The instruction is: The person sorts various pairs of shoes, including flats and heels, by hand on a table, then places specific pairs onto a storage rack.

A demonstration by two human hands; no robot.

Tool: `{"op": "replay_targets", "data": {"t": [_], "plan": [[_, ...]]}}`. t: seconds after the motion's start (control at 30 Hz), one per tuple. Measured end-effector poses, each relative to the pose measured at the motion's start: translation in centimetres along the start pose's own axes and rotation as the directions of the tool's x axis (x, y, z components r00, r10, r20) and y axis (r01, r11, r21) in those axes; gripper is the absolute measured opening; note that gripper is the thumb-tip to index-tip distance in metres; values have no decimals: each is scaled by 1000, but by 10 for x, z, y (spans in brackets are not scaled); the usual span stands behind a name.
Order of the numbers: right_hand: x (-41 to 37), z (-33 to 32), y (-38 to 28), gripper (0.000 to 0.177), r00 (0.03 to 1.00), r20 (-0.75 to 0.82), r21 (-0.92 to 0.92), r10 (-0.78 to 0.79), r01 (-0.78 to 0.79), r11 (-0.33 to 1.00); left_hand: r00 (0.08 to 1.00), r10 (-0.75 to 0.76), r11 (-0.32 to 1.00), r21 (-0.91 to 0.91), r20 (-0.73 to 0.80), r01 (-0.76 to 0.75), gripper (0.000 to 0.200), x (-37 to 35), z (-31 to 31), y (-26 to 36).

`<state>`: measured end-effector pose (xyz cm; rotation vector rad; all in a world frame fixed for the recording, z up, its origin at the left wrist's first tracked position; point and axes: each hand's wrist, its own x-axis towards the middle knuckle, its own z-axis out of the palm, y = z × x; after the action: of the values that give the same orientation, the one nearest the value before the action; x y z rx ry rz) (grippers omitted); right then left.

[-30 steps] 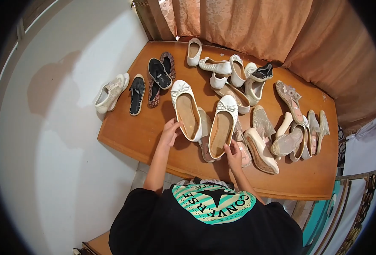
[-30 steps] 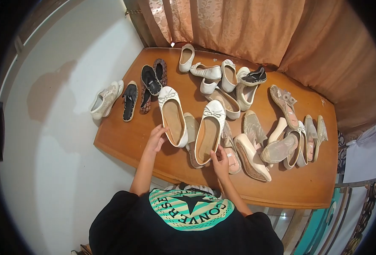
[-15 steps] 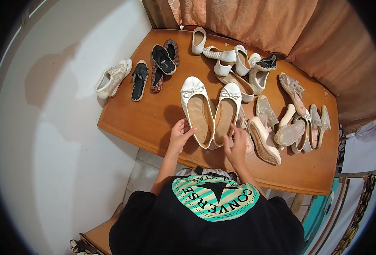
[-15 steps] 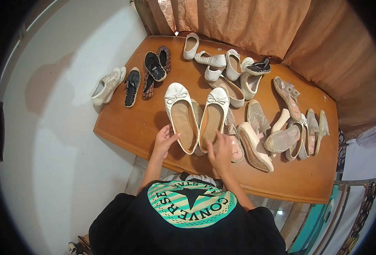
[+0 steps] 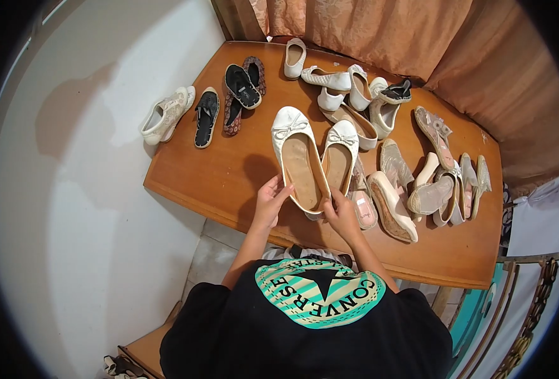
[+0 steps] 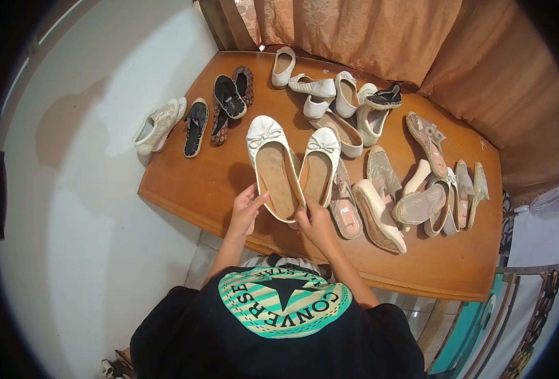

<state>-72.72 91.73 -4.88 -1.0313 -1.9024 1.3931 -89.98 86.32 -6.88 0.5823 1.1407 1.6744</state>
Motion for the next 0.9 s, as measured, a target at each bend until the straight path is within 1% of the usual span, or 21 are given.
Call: {"op": "replay_targets", "data": {"t": [0.03, 0.07, 0.13, 0.2, 0.27, 0.3, 0.33, 0.37, 0.4, 0.43, 0.47, 0.5, 0.53, 0.57, 0.6, 0.63, 0.7, 0.73, 0.8, 0.83, 0.9], "plan": [[0, 1, 0, 34, 1000, -15, 99, -6, 7, 995, 999, -32, 999, -26, 27, 32, 36, 3, 0, 0], [1, 2, 3, 34, 1000, -13, 101, -6, 8, 995, 997, -61, 997, -51, 56, 64, 35, 4, -1, 1], [3, 4, 8, 36, 999, -49, 209, 18, -8, 978, 996, -64, 997, -43, 59, 66, 34, 6, 1, 2], [2, 5, 9, 36, 997, -64, 212, 29, -15, 977, 996, -67, 997, -36, 67, 69, 33, 8, 5, 3], [1, 6, 10, 37, 996, -84, -27, -20, 18, 999, 999, -48, 994, 97, -6, 49, 35, 7, 7, 4], [2, 8, 13, 38, 992, -105, -120, -73, 60, 991, 999, -49, 994, 98, -8, 50, 35, 8, 8, 1], [1, 9, 16, 38, 992, -104, -119, -73, 60, 991, 994, 96, 979, 187, -50, -85, 36, 11, 9, -4], [0, 9, 17, 38, 990, -105, -141, -97, 82, 987, 967, 242, 937, 279, -79, -211, 38, 13, 10, -7], [-1, 10, 16, 39, 987, -105, -162, -122, 104, 981, 967, 243, 936, 280, -81, -212, 38, 13, 12, -1], [-2, 11, 19, 39, 987, -102, -160, -122, 104, 982, 937, 329, 884, 389, -118, -261, 39, 14, 15, 6], [-1, 13, 24, 36, 968, -117, -213, -222, 194, 958, 899, 415, 817, 494, -141, -299, 41, 17, 18, 11], [-1, 13, 22, 33, 938, -128, -267, -321, 279, 922, 913, 393, 813, 505, -111, -289, 38, 21, 14, 14], [-2, 13, 19, 33, 938, -127, -268, -322, 280, 922, 912, 394, 813, 504, -111, -290, 38, 25, 7, 14], [-5, 12, 15, 34, 987, -92, -42, -129, 126, 991, 931, 360, 848, 438, -64, -298, 36, 31, -2, 10], [-6, 11, 11, 34, 998, -12, 176, 56, -53, 983, 945, 328, 880, 369, -15, -299, 35, 33, -6, 12], [-6, 12, 13, 34, 999, -13, 177, 51, -48, 983, 943, 332, 878, 370, -13, -304, 35, 34, -11, 14], [-6, 10, 17, 30, 995, 48, 348, 87, -98, 932, 976, 219, 948, 233, 18, -217, 33, 34, -15, 18], [-7, 9, 17, 30, 995, 47, 348, 89, -100, 932, 976, 217, 949, 233, 19, -215, 33, 32, -13, 18], [-6, 6, 14, 33, 995, 72, 148, 67, -77, 986, 970, 242, 918, 325, -7, -226, 34, 26, -11, 20], [-4, 4, 11, 33, 995, 75, 151, 66, -77, 986, 970, 242, 917, 328, -9, -226, 34, 23, -9, 22], [3, -3, 3, 34, 995, 89, -148, -43, 56, 987, 960, 280, 874, 422, -30, -241, 35, 19, -3, 21]]}}
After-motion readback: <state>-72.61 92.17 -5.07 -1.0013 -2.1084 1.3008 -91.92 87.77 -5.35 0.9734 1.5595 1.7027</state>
